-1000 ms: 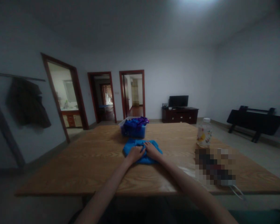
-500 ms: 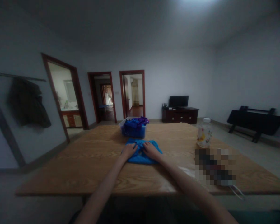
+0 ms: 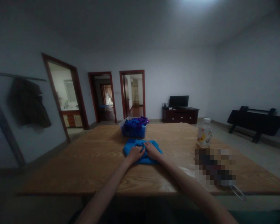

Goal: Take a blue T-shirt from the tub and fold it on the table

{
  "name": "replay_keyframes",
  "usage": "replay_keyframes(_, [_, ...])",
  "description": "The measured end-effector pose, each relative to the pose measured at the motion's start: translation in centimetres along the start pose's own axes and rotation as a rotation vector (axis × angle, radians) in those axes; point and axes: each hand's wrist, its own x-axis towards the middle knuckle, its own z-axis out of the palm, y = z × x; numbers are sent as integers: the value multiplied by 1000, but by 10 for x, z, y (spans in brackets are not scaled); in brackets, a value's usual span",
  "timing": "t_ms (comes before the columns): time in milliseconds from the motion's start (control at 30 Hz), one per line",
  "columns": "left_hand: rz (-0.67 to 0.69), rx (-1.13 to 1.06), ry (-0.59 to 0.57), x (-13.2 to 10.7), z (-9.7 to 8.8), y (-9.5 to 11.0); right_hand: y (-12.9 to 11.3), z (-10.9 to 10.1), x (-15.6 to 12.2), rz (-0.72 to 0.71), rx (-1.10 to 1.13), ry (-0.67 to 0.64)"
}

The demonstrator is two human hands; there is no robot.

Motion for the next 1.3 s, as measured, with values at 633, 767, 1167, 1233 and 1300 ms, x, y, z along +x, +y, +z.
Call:
replay_keyframes(633, [-221, -65, -34, 8, -5, -74, -9, -4, -2, -30, -9, 157])
replay_keyframes(767, [-214, -92, -30, 8, -1, -72, -18, -7, -4, -127, 34, 230])
replay_keyframes(1167, [-212, -151, -26, 8, 0, -76, -48, -11, -4, -279, 33, 83])
replay_keyframes(1233, [-201, -156, -26, 7, 0, -76, -44, -10, -2, -228, 28, 103])
replay_keyframes(1300, [-193, -158, -23, 7, 0, -77, -36, -10, -1, -119, 10, 134])
